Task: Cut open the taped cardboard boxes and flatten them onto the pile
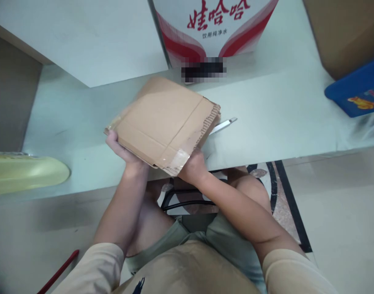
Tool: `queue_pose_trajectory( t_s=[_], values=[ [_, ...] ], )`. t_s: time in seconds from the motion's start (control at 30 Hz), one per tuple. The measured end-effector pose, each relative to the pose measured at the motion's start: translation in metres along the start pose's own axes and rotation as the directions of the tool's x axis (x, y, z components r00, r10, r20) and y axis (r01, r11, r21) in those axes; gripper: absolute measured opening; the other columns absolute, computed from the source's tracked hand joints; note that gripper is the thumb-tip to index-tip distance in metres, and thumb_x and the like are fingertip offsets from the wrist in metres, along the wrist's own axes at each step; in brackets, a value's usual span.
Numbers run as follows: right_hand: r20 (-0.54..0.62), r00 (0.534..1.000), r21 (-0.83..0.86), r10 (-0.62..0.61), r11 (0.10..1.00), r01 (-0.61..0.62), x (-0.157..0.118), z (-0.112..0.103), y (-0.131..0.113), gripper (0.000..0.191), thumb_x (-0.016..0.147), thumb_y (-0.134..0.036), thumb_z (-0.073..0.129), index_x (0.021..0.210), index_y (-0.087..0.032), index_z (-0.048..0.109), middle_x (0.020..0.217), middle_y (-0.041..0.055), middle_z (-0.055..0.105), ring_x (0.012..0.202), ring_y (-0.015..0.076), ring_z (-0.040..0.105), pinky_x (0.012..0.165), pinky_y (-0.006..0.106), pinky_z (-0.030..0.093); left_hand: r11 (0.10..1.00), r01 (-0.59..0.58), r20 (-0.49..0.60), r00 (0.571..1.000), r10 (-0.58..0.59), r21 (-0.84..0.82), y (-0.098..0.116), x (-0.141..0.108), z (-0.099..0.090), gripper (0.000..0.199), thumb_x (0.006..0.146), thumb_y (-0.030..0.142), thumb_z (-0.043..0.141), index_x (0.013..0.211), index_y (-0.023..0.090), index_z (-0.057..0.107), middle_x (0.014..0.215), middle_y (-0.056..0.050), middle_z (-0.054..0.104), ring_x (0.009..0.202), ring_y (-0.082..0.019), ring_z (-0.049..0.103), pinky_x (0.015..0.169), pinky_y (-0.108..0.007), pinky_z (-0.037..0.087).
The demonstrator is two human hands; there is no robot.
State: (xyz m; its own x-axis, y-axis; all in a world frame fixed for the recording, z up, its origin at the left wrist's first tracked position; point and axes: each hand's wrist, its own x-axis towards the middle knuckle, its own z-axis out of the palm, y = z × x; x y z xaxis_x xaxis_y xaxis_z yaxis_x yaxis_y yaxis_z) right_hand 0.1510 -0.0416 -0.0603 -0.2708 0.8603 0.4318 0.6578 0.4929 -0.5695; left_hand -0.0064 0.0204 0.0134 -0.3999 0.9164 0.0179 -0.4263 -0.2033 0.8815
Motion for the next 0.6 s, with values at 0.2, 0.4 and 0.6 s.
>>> queue_pose_trajectory(
  t_s=[0.2,0.4,0.6],
  values=[
    [-0.465,0.857,0.007,-0.224,0.966,0.257,0.011,-0.027,-0.016,0.008,0.093,-0.019,0.071,0.094,-0.026,0.068,0.085,0.0045,0.069,0.078,0.0209,0.067,0.069,0.037,0.059,0.999,-0.036,-0.017,0.999,0.035,-0.019,0.005,0.002,0.0,0.055,0.091,0.064,0.04,0.106,0.02,0.069,0.12,-0.011,0.074,0.138,-0.032,0.064,0.117,-0.039,0.052],
    [-0.448,0.84,0.135,-0.305,0.906,0.4,0.015,-0.042,-0.039,0.012,0.094,-0.023,0.069,0.092,-0.026,0.058,0.084,0.0001,0.06,0.074,0.0161,0.058,0.064,0.034,0.047,0.986,-0.012,-0.127,0.992,-0.009,-0.169,0.015,0.017,-0.022,0.044,0.089,0.061,0.042,0.085,0.021,0.062,0.092,-0.008,0.073,0.12,-0.033,0.069,0.097,-0.04,0.054],
    [-0.454,0.89,0.179,0.048,0.983,0.039,0.02,-0.072,0.007,0.014,0.097,-0.041,0.06,0.102,-0.028,0.058,0.093,0.0035,0.062,0.087,0.022,0.063,0.078,0.042,0.055,0.962,-0.047,-0.101,0.995,0.02,-0.27,0.037,0.029,-0.048,0.03,0.096,0.043,0.04,0.076,0.025,0.053,0.083,-0.002,0.069,0.126,-0.029,0.064,0.1,-0.042,0.05]
  ],
)
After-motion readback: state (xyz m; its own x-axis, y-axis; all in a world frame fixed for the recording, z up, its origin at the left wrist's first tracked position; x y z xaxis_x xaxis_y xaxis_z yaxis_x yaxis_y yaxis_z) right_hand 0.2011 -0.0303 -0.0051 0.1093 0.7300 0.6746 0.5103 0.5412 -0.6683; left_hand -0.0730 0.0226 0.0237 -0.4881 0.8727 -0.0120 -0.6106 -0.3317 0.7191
